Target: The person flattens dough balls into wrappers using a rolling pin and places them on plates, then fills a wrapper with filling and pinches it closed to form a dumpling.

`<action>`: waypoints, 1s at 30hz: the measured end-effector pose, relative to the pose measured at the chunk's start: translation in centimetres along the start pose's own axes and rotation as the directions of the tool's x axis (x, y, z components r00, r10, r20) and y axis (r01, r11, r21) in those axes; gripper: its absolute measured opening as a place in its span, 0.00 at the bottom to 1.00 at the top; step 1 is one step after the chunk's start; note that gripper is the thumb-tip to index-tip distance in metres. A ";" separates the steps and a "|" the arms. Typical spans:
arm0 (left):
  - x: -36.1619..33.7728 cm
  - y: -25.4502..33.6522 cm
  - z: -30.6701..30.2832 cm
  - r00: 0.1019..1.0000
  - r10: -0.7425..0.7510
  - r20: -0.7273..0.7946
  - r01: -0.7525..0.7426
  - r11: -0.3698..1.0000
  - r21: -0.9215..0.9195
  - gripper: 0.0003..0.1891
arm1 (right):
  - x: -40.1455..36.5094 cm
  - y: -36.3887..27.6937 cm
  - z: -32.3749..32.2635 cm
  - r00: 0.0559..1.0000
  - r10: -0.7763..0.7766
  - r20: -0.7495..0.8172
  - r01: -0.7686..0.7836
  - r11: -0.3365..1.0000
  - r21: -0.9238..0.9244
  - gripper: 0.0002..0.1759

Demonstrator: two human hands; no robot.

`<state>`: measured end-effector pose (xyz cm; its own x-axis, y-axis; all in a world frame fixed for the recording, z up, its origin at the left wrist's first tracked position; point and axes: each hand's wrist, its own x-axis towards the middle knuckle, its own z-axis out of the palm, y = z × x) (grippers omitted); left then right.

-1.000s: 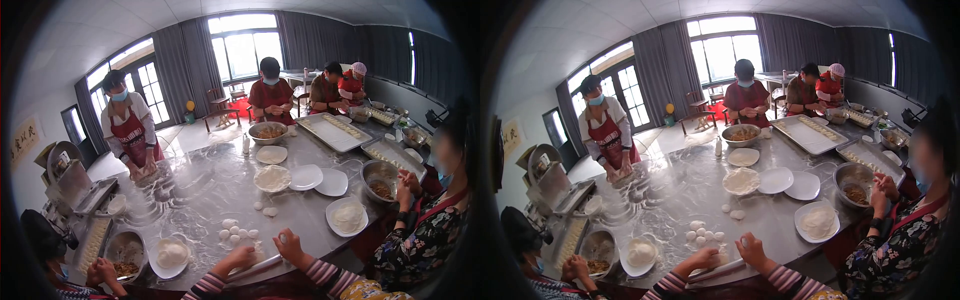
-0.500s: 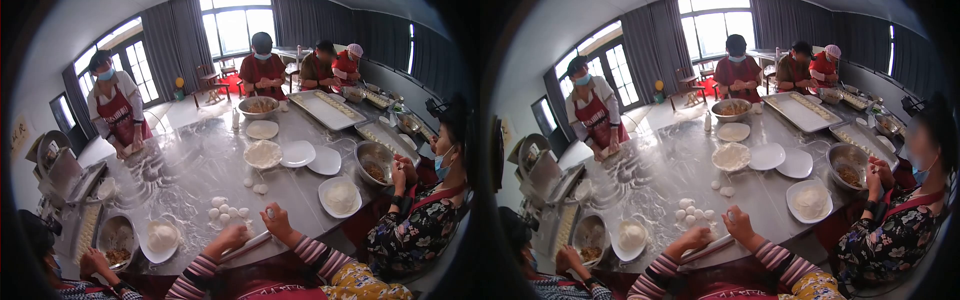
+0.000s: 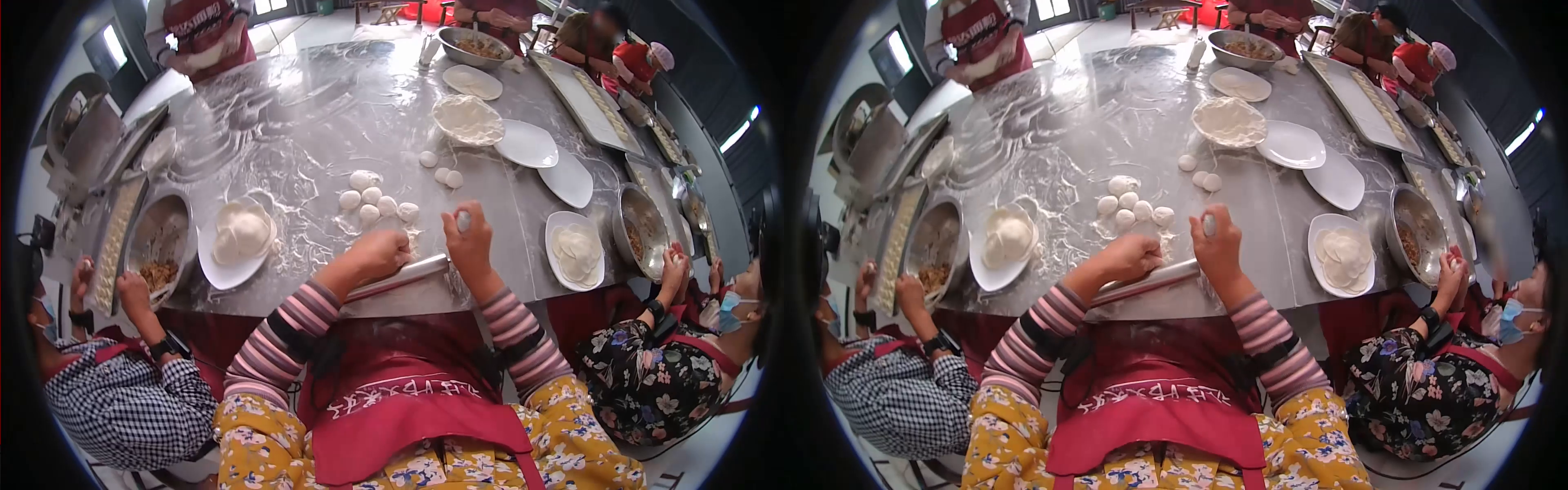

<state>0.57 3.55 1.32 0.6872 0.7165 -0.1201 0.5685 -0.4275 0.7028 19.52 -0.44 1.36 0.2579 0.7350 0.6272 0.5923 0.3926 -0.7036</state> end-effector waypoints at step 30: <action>-9.5 -2.9 -7.2 0.916 -0.119 -0.382 0.014 0.964 -0.266 0.09 | -4.6 0.0 -2.9 0.993 0.111 0.034 -0.115 0.977 0.179 0.09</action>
<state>-10.87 1.91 5.44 0.3892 0.9181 0.0742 0.4373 -0.2551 0.8624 20.51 -5.46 -0.54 0.2956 0.7925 0.5334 0.4127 0.3976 -0.8195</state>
